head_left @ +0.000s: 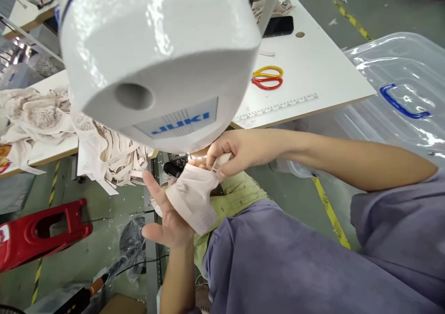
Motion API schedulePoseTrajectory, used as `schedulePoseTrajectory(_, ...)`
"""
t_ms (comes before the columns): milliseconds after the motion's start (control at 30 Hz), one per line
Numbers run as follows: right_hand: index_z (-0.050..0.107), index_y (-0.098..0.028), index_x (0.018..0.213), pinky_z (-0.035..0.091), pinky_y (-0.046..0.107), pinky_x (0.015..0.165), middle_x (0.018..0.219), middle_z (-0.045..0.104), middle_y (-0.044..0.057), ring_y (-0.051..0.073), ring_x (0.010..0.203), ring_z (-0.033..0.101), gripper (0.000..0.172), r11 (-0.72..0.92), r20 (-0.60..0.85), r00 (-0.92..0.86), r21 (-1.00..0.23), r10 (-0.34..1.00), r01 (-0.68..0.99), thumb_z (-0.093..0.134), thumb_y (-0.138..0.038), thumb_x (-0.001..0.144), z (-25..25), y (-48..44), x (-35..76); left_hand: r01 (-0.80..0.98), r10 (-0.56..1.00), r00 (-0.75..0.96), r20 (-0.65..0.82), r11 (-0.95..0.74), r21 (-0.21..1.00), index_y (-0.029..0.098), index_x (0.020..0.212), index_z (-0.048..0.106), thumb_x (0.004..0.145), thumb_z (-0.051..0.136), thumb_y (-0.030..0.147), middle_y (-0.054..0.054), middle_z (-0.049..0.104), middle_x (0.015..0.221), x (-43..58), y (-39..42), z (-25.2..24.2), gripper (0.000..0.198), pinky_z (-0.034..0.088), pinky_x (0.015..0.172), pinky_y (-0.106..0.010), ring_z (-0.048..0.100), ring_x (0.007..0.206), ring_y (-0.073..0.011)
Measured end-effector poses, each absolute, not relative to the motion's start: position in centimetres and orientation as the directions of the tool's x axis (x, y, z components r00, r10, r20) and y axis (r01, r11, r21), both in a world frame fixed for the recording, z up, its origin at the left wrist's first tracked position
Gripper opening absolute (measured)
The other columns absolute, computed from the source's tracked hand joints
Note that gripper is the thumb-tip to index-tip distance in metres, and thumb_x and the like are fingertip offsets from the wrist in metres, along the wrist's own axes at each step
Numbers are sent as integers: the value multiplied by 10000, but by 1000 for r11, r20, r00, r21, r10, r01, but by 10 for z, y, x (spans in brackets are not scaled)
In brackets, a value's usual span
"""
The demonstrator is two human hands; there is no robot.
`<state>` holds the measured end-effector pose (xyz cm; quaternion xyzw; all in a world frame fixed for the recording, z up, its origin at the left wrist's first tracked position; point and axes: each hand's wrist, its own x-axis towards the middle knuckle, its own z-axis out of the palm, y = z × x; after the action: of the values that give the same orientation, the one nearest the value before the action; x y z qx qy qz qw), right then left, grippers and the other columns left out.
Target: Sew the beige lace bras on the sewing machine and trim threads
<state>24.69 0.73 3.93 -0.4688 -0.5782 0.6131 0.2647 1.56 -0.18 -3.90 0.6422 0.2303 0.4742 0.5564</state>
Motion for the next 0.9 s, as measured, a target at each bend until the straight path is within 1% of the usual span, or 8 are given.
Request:
schedulePoseTrajectory(100,693,-166,825,324,253,581,671,618,-17,106,633,492,88,-3,-204,-328,-853,923,522,673,-215,755,44,18,249,-14,633,539,556,-653,757,378,1591,198,921,343,744,-70,599,1424,0,28,-38,777,547,996,-407,637,1227,-269)
schedulePoseTrajectory(167,660,-152,794,269,264,573,623,557,-31,91,598,409,42,74,-156,-289,-755,944,651,639,-182,773,44,21,248,117,486,664,568,-818,563,312,1546,369,890,641,529,-95,620,1393,-6,43,-39,743,524,1045,-395,631,1233,-284)
schedulePoseTrajectory(267,621,-140,778,234,271,583,619,516,-32,85,602,349,52,114,-146,-280,-668,949,735,586,-166,806,43,21,244,155,291,797,529,-945,287,253,1539,400,819,766,377,-126,670,1312,-6,58,-42,818,487,1098,-444,635,1219,-313)
schedulePoseTrajectory(367,608,-142,767,223,272,586,604,483,-37,86,607,320,78,117,-164,-290,-652,943,749,556,-177,813,42,19,243,170,221,848,483,-974,147,247,1533,415,804,782,389,-126,702,1249,-2,66,-45,829,490,1094,-441,653,1183,-319)
schedulePoseTrajectory(567,600,-182,697,236,286,584,535,424,-33,113,604,318,80,126,-103,-280,-711,955,692,558,-180,765,35,18,247,178,227,874,430,-972,152,290,1506,462,831,755,369,-35,748,830,-1,75,-48,740,559,912,-337,712,811,-228)
schedulePoseTrajectory(633,598,-194,692,235,291,578,520,409,-32,120,596,316,76,138,-76,-279,-728,957,671,560,-186,757,32,18,248,189,259,880,398,-960,208,288,1502,469,835,750,355,-24,736,781,-2,76,-44,727,562,875,-325,707,789,-221)
schedulePoseTrajectory(800,588,-202,703,214,300,573,533,405,-30,123,585,302,58,117,-85,-270,-750,959,651,572,-224,754,26,19,251,200,335,907,256,-876,438,283,1488,477,869,707,357,-88,751,1127,-7,73,-27,664,577,883,-328,719,965,-231)
schedulePoseTrajectory(900,538,-206,651,195,307,566,516,366,-39,118,571,280,86,105,-88,-284,-793,955,600,587,-206,721,19,22,253,166,296,918,263,-890,424,295,1493,462,881,694,353,-92,732,1213,-7,74,-24,657,559,960,-379,700,1088,-261)
